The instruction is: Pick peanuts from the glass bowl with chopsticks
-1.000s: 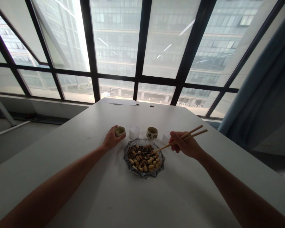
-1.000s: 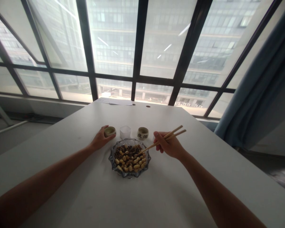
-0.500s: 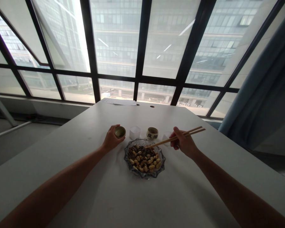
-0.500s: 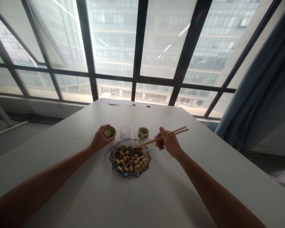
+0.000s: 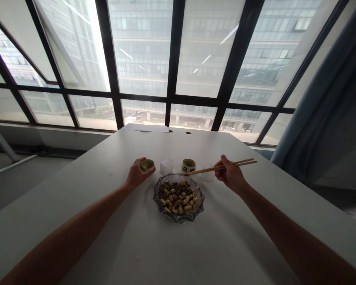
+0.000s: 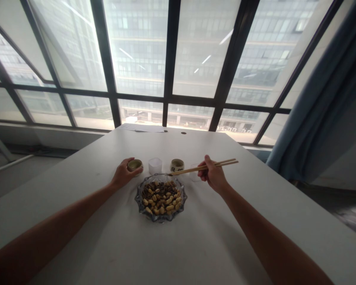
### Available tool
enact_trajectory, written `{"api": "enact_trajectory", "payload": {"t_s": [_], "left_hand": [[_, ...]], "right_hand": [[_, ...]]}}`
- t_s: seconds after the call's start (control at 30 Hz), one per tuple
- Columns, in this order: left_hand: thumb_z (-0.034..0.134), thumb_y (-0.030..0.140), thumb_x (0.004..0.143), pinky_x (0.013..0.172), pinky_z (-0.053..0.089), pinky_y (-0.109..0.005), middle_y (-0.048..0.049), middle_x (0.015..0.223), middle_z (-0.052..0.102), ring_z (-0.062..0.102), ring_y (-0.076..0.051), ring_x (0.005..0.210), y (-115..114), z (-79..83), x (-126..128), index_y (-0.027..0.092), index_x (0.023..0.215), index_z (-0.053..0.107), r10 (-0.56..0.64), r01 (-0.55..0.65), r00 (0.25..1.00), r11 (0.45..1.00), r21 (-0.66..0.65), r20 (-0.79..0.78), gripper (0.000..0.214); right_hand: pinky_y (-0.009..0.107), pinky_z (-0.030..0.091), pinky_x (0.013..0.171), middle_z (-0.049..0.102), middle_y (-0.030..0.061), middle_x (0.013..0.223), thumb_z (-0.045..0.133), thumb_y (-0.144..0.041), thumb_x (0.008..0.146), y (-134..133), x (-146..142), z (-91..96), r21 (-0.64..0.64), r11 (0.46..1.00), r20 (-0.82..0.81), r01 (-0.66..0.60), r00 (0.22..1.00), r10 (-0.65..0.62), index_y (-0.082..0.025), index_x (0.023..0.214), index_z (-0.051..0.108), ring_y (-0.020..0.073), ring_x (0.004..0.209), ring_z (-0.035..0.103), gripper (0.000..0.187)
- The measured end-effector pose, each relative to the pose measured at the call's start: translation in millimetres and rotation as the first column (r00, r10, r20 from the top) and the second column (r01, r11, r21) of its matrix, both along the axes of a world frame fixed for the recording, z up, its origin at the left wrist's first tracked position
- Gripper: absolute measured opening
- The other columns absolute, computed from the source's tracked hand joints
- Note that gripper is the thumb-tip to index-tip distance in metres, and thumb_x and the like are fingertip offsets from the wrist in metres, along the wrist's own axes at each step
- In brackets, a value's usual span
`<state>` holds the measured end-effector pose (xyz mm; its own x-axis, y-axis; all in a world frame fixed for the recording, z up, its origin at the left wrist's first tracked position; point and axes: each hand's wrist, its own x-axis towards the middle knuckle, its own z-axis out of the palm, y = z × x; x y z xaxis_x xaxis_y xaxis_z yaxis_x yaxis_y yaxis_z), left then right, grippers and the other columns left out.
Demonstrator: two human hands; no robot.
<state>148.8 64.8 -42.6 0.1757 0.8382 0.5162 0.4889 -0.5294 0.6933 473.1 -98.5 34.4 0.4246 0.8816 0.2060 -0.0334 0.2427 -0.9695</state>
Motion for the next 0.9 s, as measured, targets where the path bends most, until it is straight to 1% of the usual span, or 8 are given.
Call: {"api": "enact_trajectory", "payload": {"t_s": [0.07,0.17,0.27,0.37,0.53,0.6,0.77,0.9], "left_hand": [[0.074,0.054,0.069,0.097,0.049,-0.043,-0.0170,0.124,0.062,0.061,-0.031,0.114,1,3.6,-1,0.014,0.123,0.056,0.021,-0.021,0.999,1.000,-0.005,-0.040,0.070],[0.076,0.055,0.068,0.105,0.042,-0.050,-0.0175,0.131,0.059,0.054,-0.036,0.124,-1,17.2,3,0.017,0.128,0.053,0.046,-0.027,0.987,0.992,0.126,-0.151,0.074],[0.072,0.056,0.074,0.111,0.033,-0.053,-0.0161,0.132,0.061,0.052,-0.036,0.126,-6,34.3,20,0.021,0.130,0.053,-0.003,0.070,0.959,0.971,0.228,-0.283,0.070],[0.071,0.053,0.075,0.111,0.030,-0.055,-0.0169,0.128,0.063,0.056,-0.038,0.122,-7,46.4,46,0.020,0.131,0.052,-0.079,0.157,0.915,0.973,0.167,-0.396,0.067],[0.074,0.036,0.073,0.101,0.041,-0.056,-0.0207,0.117,0.068,0.062,-0.040,0.111,-6,53.9,73,0.012,0.138,0.044,-0.189,0.209,0.867,0.978,-0.009,-0.461,0.075],[0.073,0.027,0.073,0.102,0.044,-0.053,-0.0186,0.122,0.065,0.060,-0.037,0.115,-7,55.3,71,0.013,0.139,0.043,-0.239,0.301,0.860,0.951,0.071,-0.450,0.074],[0.060,0.013,0.080,0.110,0.042,-0.047,-0.0101,0.139,0.054,0.047,-0.028,0.130,-12,57.0,56,0.022,0.139,0.045,-0.356,0.546,0.790,0.779,0.309,-0.499,0.062],[0.063,0.014,0.080,0.108,0.045,-0.048,-0.0115,0.136,0.056,0.049,-0.029,0.127,-12,54.4,54,0.021,0.139,0.044,-0.331,0.523,0.806,0.785,0.331,-0.490,0.062]], "right_hand": [[0.021,0.033,0.028,0.056,0.0025,0.039,0.071,-0.068,0.069,1,4,1.3,0.021,1.000,-0.022,0.022,1.000,-0.022,-0.017,0.058,0.060,0.0102,0.030,0.045,0.053],[0.021,0.034,0.028,0.057,0.0026,0.040,0.069,-0.069,0.071,1,11,2.2,0.048,0.997,-0.022,0.052,0.998,-0.051,-0.017,0.059,0.060,0.0103,0.030,0.044,0.054],[0.022,0.035,0.028,0.057,0.0033,0.040,0.066,-0.071,0.073,2,17,1.3,0.064,0.996,0.030,0.063,0.997,-0.065,-0.018,0.060,0.059,0.0108,0.029,0.044,0.055],[0.023,0.035,0.028,0.057,0.0036,0.040,0.063,-0.072,0.074,3,19,0.2,0.065,0.996,0.069,0.064,0.995,-0.068,-0.018,0.060,0.059,0.0111,0.029,0.044,0.056],[0.022,0.034,0.027,0.057,0.0033,0.039,0.062,-0.074,0.075,3,18,2.4,0.066,0.995,0.035,0.080,0.996,-0.082,-0.017,0.060,0.059,0.0103,0.028,0.044,0.058],[0.021,0.033,0.027,0.057,0.0028,0.039,0.065,-0.073,0.073,2,18,4.2,0.074,0.994,0.003,0.079,0.997,-0.080,-0.017,0.059,0.059,0.0097,0.028,0.044,0.058],[0.020,0.034,0.028,0.057,0.0018,0.039,0.067,-0.072,0.072,1,18,7.8,0.102,0.993,-0.017,0.063,0.998,-0.062,-0.017,0.059,0.060,0.0095,0.029,0.045,0.057],[0.020,0.033,0.027,0.057,0.0021,0.039,0.068,-0.072,0.071,1,18,9.4,0.113,0.992,-0.022,0.063,0.998,-0.061,-0.017,0.059,0.061,0.0093,0.029,0.045,0.057]]}}
